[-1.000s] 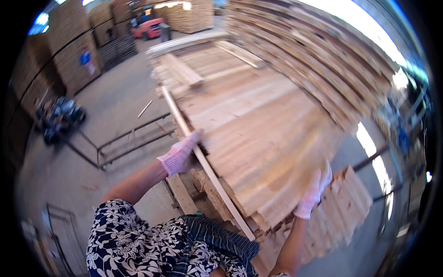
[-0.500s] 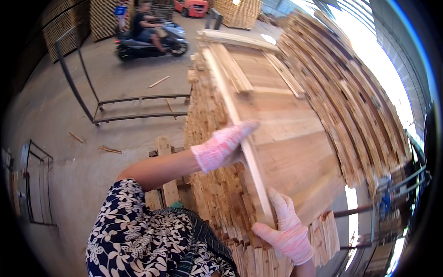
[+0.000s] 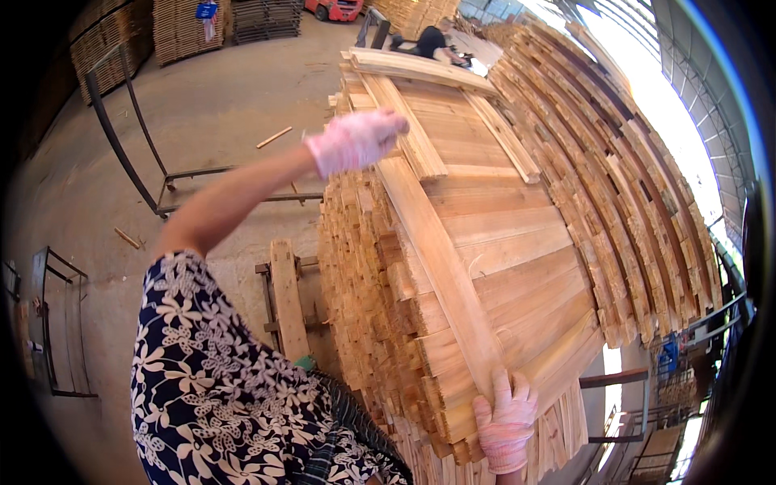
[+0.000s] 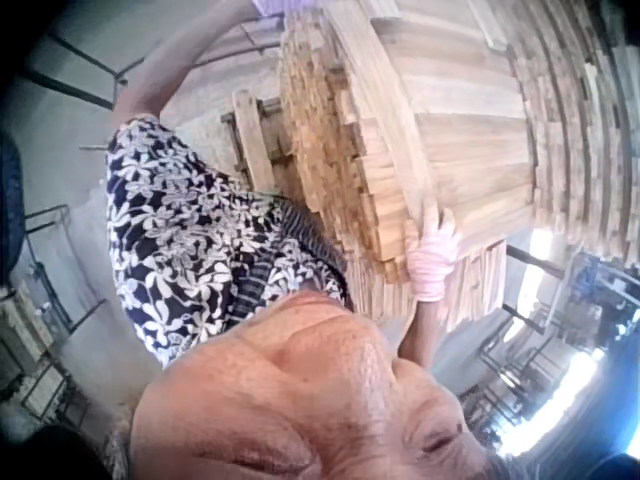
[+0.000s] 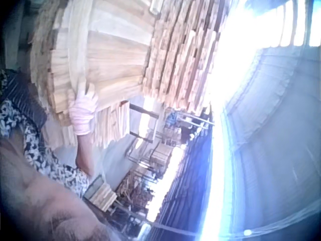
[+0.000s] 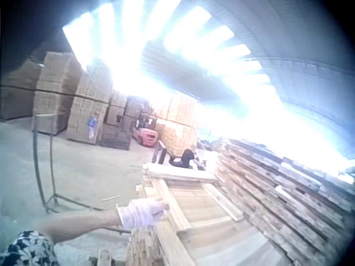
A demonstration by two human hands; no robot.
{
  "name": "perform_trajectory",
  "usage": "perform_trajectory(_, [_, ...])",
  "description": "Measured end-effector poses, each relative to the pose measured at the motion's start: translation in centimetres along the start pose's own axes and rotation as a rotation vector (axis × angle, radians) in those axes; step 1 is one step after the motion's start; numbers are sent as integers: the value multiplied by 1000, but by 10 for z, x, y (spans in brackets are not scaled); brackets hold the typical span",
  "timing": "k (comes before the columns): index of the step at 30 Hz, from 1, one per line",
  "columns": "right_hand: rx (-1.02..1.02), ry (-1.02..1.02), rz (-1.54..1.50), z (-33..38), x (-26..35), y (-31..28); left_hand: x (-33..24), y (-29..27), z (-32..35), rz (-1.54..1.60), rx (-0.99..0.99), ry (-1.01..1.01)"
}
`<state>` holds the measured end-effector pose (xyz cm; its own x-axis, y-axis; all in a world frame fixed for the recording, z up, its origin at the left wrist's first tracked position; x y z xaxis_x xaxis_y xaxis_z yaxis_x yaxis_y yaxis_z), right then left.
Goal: The person picks up wooden planks from a large pile and stacks them onto a metal rack. They handle the planks by hand, wearing pink gloves, and arrange them in a neat stack on the rack.
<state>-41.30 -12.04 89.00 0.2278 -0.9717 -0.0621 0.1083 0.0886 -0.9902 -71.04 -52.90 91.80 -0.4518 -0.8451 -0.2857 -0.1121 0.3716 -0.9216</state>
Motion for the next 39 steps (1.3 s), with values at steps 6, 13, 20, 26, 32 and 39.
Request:
perform_trajectory(6, [-9, 28, 115, 0, 7, -10, 25, 33, -86, -626, 397, 119])
perform_trajectory(13, [-14, 132, -40, -4, 10, -6, 18, 60, -147, -646, 676, 286])
perform_trajectory(20, [-119, 155, -40, -3, 23, -6, 98, 64, -151, -631, 478, 443])
perform_trajectory(26, [-166, 288, -116, -5, 40, 10, 47, 47, -177, -975, 568, 174])
perform_trajectory(32, [-282, 280, -193, -26, 59, 8, -140, 46, -177, -350, 660, 633])
perform_trajectory(39, [-677, 407, -361, 54, 12, -15, -338, 103, -102, -258, 447, 1151])
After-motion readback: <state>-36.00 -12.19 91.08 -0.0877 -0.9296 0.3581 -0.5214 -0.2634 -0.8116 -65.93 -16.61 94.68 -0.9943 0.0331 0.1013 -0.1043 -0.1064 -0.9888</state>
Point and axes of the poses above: each hand's wrist, its own z-axis away from the middle knuckle, its own y-axis out of the palm, x = y × z, the point moved 4 cm from there along -z, towards the middle knuckle, and after that the axes turned 13 degrees about x, right-handed, at the moved point
